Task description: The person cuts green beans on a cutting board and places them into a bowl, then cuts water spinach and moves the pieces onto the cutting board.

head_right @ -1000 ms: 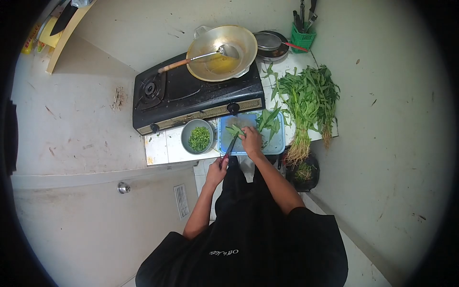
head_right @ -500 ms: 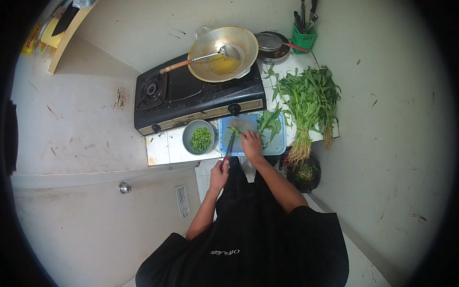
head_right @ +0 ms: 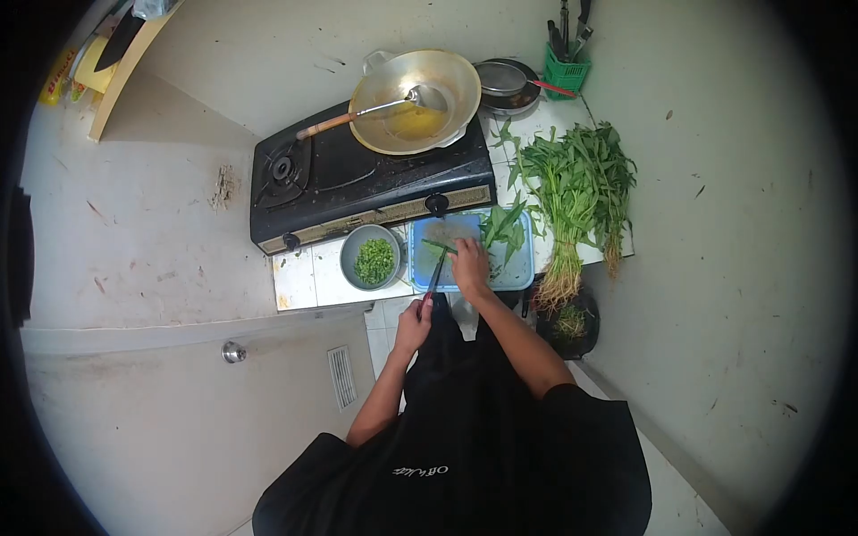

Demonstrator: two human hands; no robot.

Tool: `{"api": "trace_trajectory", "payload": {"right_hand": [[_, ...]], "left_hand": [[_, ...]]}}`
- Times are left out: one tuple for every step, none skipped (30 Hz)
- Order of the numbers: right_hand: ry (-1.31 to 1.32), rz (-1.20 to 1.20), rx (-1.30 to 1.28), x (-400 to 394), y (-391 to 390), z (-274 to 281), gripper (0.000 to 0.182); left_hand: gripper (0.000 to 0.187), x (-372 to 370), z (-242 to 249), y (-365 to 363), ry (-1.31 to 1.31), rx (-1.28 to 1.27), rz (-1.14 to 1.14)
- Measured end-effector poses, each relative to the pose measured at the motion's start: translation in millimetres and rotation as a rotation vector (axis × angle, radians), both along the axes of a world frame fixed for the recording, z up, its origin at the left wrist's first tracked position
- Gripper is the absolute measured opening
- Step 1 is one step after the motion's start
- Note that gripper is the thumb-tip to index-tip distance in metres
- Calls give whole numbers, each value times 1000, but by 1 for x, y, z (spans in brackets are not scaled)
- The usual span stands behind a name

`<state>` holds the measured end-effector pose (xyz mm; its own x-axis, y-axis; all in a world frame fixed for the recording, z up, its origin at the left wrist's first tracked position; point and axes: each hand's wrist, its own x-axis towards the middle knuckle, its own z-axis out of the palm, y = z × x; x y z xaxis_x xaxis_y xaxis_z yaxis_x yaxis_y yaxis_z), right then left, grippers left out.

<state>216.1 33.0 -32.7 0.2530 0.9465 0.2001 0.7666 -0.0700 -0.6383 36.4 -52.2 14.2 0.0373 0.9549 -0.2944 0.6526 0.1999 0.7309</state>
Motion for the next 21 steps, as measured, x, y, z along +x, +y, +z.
{"api": "trace_trajectory", "payload": {"right_hand": [[1,-1,0,0,1,-1,14],[35,27,-65,-1,1,-2,14],[68,57,-130,-1,2,0,15],[67,60,-129,-2,1,1,15],[41,28,-57,-2,-1,3,12],[15,-4,15,-3,-2,3,10],[16,-1,15,-3,-2,3,10],[16,49,24,-2,-3,2,7],[15,98,32,-1,-4,0,4],[15,98,32,0,-5,-3,4],[-60,147,47,1,-6,-5,4],[-135,195,62,2,-7,-5,4],[-135,195,62,4,-8,-6,4],[-188,240,102,6,-10,-7,5],[-240,287,143,6,-11,-6,6],[-237,289,141,7,-13,-6,6],[-267,314,154,8,-14,-5,7],[-299,338,167,9,-16,-4,9],[-300,337,165,10,-17,-2,9],[-243,343,166,10,-19,0,10],[-187,348,167,10,-19,2,11]], "left_hand": [[47,1,0,0,1,0,-1],[47,1,1,0,-15,-16,9],[47,1,0,-1,-32,-32,21],[47,1,-1,-1,-33,-31,24],[46,1,-2,-1,-44,-26,25],[45,0,-1,-1,-55,-20,26],[45,-1,0,-1,-54,-19,29],[44,-2,1,-1,-51,-24,25],[43,-2,3,-2,-48,-28,20],[43,-2,5,-2,-48,-28,20],[42,-2,8,-3,-64,11,48],[42,-2,11,-4,-80,50,75],[42,-2,14,-3,-80,50,74],[42,-3,16,-2,-55,38,50],[43,-4,16,-1,-29,25,27],[43,-5,16,0,-26,22,29],[43,-5,15,2,15,12,1],[43,-5,13,2,56,1,-28],[43,-5,13,2,55,-1,-29],[44,-5,12,2,74,-9,-24],[45,-4,10,2,94,-17,-20]]}}
